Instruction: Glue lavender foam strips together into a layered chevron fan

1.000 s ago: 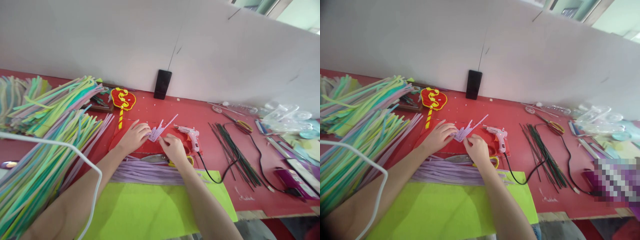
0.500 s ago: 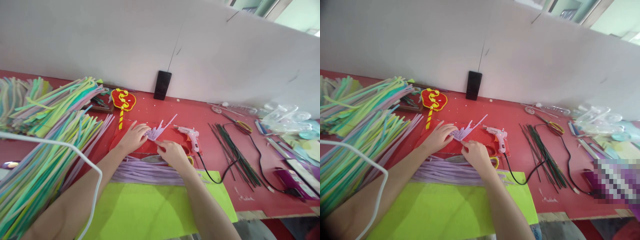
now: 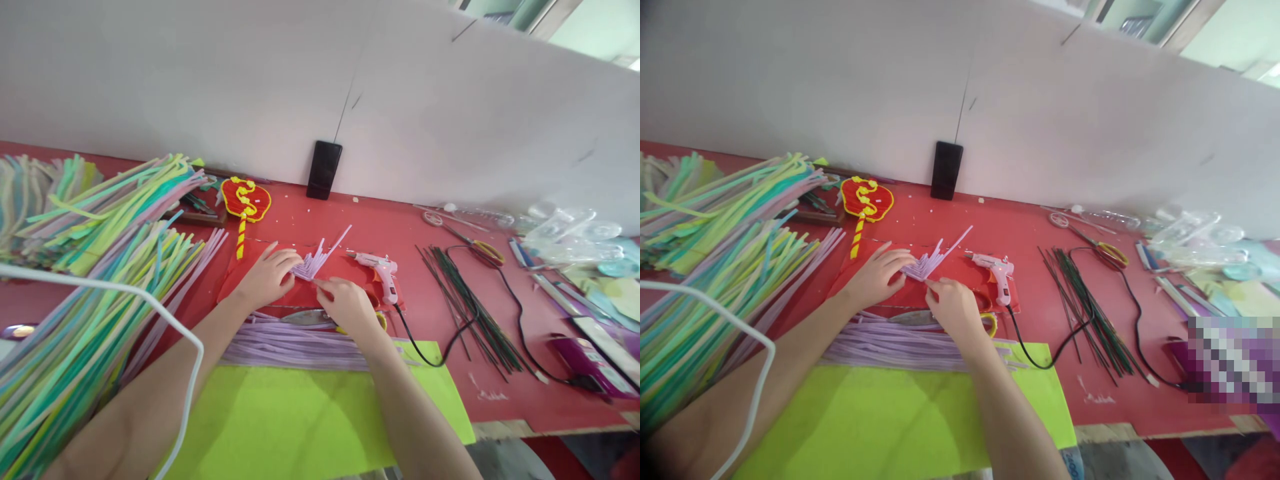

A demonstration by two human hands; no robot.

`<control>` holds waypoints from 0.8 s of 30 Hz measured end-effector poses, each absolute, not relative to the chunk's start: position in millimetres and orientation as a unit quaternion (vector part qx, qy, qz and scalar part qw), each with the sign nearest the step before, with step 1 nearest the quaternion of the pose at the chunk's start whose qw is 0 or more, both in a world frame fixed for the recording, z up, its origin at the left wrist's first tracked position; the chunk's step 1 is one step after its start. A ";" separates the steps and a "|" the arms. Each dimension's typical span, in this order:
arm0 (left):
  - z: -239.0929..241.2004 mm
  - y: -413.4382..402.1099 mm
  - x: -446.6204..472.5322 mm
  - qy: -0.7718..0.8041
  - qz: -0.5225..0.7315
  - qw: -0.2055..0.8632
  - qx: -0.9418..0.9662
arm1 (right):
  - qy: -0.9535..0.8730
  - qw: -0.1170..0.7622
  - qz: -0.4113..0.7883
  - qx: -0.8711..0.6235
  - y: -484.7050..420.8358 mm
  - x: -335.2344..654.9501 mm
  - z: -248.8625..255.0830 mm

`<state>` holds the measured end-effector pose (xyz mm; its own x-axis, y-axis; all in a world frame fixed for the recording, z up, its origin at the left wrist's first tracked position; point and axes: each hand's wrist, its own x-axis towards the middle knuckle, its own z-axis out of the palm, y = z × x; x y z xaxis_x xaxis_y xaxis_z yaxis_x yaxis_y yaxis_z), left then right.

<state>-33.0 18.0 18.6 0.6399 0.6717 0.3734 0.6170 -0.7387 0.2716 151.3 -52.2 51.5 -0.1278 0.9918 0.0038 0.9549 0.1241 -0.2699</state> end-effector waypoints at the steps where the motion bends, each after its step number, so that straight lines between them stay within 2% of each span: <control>1: 18.2 18.3 -33.0 0.352 0.231 0.056 0.906 | -0.744 0.090 0.101 -0.654 -52.2 151.1 51.6; 18: 13.2 21.5 -31.9 0.319 0.246 0.055 0.913 | -0.727 0.116 0.092 -0.671 -51.2 150.8 51.7; 24: 6.9 22.6 -30.8 0.336 0.208 0.064 0.916 | -0.719 0.112 0.093 -0.680 -51.3 150.7 52.4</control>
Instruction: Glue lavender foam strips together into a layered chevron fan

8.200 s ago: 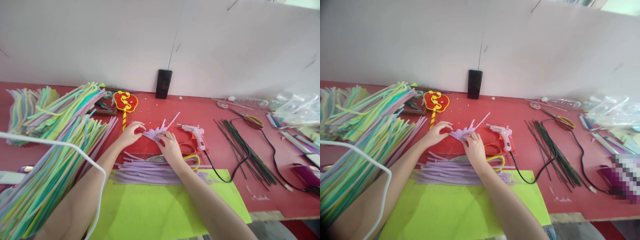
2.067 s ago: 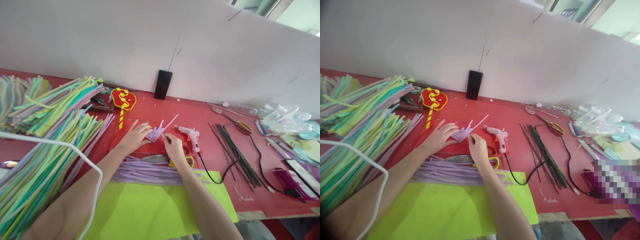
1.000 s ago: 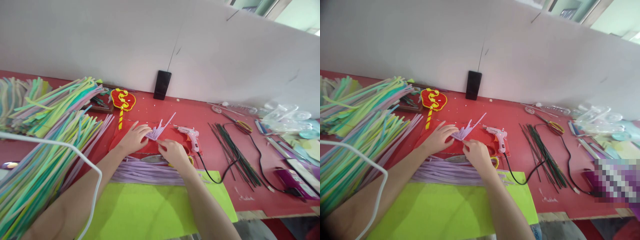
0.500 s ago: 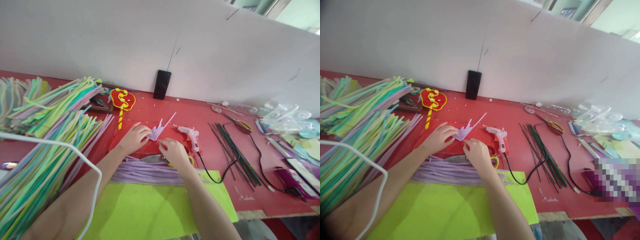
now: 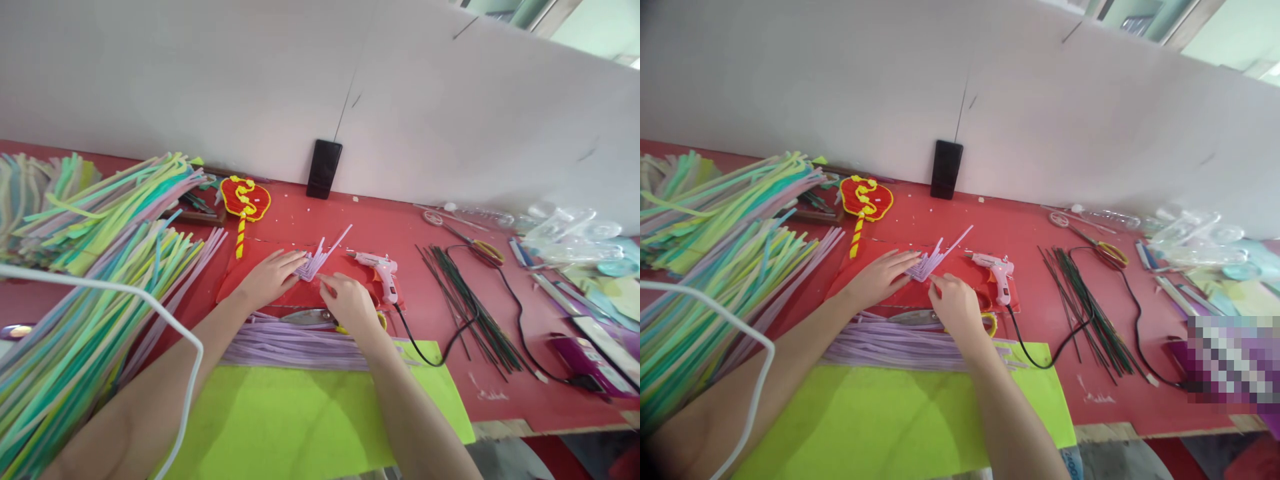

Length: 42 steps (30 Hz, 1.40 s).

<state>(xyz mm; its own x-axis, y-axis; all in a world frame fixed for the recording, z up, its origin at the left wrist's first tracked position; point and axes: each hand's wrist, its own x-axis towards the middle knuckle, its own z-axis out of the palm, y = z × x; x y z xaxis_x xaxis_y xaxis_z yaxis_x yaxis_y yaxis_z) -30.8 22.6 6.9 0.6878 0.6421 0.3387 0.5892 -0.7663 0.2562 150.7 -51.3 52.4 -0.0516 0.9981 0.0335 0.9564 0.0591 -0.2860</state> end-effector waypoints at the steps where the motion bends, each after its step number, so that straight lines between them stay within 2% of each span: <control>1: 6.5 22.5 -30.5 0.336 0.200 0.066 0.918 | -0.723 0.109 0.097 -0.675 -51.6 150.6 52.6; 15: 3.8 23.9 -28.7 0.354 0.142 0.066 0.922 | -0.748 0.101 0.096 -0.649 -57.0 148.2 52.3; 42: 11.4 21.5 -27.4 0.382 0.149 0.106 0.906 | -0.753 0.088 0.094 -0.646 -56.9 147.3 49.7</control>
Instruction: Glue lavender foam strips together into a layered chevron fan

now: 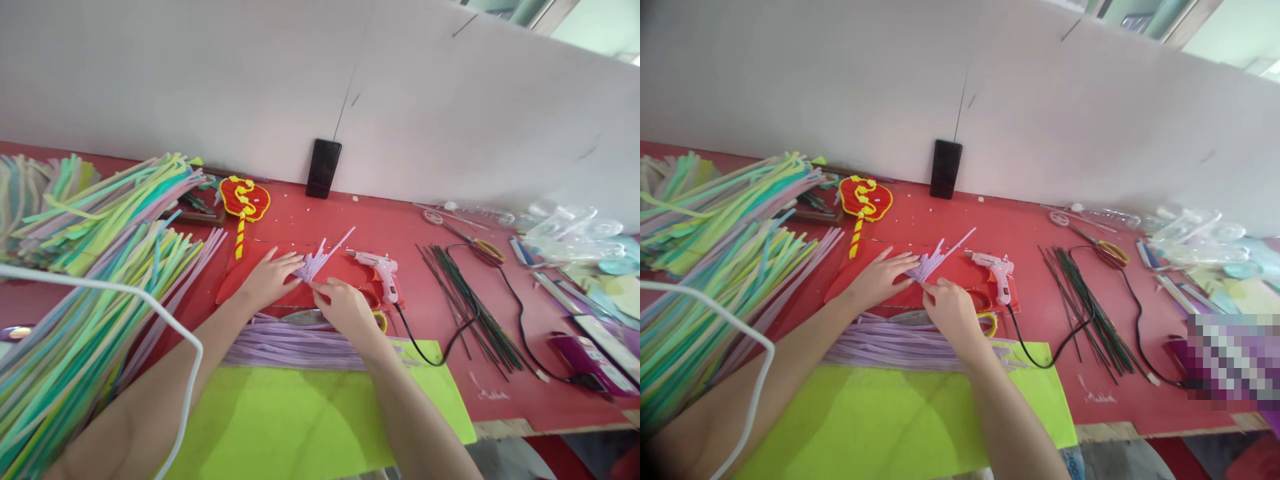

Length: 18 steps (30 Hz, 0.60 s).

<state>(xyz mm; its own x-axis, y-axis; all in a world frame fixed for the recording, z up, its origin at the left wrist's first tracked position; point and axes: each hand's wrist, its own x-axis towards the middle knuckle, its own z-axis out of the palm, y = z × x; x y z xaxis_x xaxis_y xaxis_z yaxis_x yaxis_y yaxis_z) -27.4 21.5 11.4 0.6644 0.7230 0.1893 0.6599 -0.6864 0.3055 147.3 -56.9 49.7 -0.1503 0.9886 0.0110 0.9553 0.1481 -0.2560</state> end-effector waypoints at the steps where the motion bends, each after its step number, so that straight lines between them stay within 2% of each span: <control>1: 11.1 21.5 -27.5 0.382 0.152 0.107 0.905 | -0.751 0.091 0.095 -0.647 -56.9 147.1 50.2; 8: 7.6 22.5 -28.0 0.380 0.181 0.136 0.897 | -0.712 0.169 0.109 -0.673 -53.3 148.8 50.4; 13: 6.5 27.4 -34.8 0.377 0.262 0.192 0.868 | -0.676 0.315 0.169 -0.645 -46.5 153.3 40.5; 16: 19.3 28.1 -43.7 0.384 0.299 0.225 0.844 | -0.616 0.424 0.267 -0.608 -40.6 154.0 35.4; 18: 35.0 24.5 -47.1 0.403 0.312 0.243 0.825 | -0.524 0.487 0.403 -0.571 -36.5 153.9 34.4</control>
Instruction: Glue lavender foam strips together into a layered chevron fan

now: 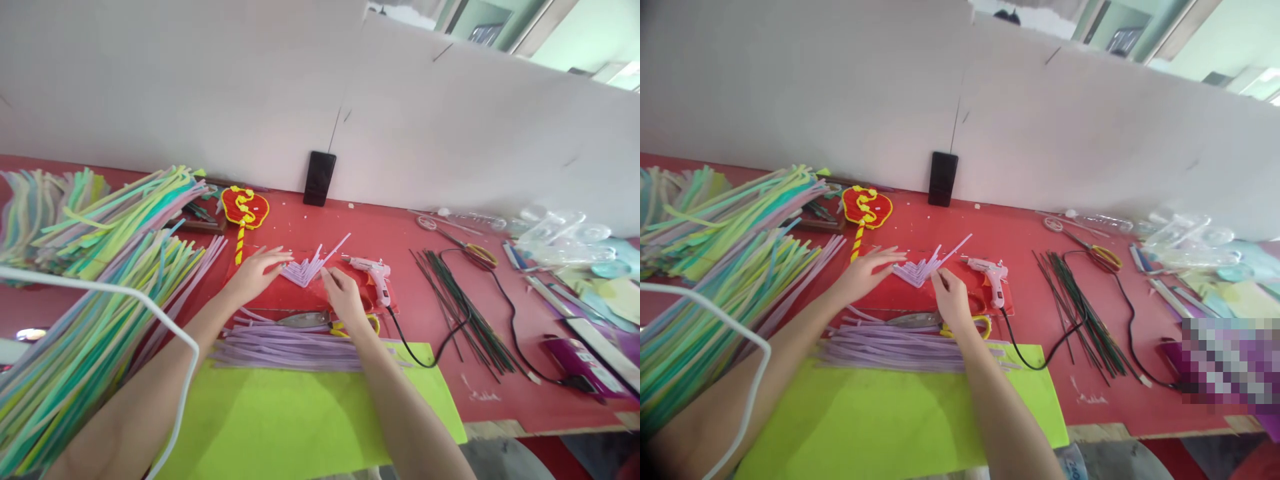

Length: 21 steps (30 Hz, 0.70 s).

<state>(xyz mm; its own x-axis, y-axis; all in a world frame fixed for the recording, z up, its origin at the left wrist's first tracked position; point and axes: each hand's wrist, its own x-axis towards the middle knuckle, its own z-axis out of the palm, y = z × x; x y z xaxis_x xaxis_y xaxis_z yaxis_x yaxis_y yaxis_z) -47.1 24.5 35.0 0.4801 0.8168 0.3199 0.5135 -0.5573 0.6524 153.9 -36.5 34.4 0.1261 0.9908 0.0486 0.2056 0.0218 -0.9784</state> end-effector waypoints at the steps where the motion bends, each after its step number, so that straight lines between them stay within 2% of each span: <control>1: 43.7 21.2 -46.7 0.414 0.323 0.252 0.813 | -0.462 0.511 0.482 -0.541 -34.8 154.1 34.8; 3: 59.1 12.1 -40.3 0.447 0.357 0.279 0.771 | -0.359 0.542 0.609 -0.455 -32.6 155.2 37.5; 5: 67.2 1.7 -27.2 0.464 0.403 0.327 0.718 | -0.294 0.560 0.682 -0.366 -32.4 157.3 41.4; 7: 65.5 -7.8 -11.2 0.457 0.446 0.397 0.659 | -0.258 0.571 0.722 -0.294 -33.4 159.3 44.6; 10: 49.3 -17.0 6.4 0.441 0.445 0.476 0.618 | -0.222 0.576 0.756 -0.217 -35.4 160.2 46.6; 12: 36.2 -19.9 9.9 0.457 0.444 0.453 0.623 | -0.205 0.577 0.768 -0.189 -36.1 159.5 47.2; 16: 21.6 -21.1 5.8 0.516 0.444 0.281 0.677 | -0.198 0.575 0.773 -0.181 -35.7 158.3 49.5; 18: 20.7 -21.0 4.6 0.505 0.435 0.278 0.692 | -0.211 0.572 0.768 -0.196 -35.1 158.4 50.3; 21: 22.1 -21.1 5.8 0.462 0.430 0.330 0.703 | -0.255 0.564 0.745 -0.250 -35.2 157.4 49.6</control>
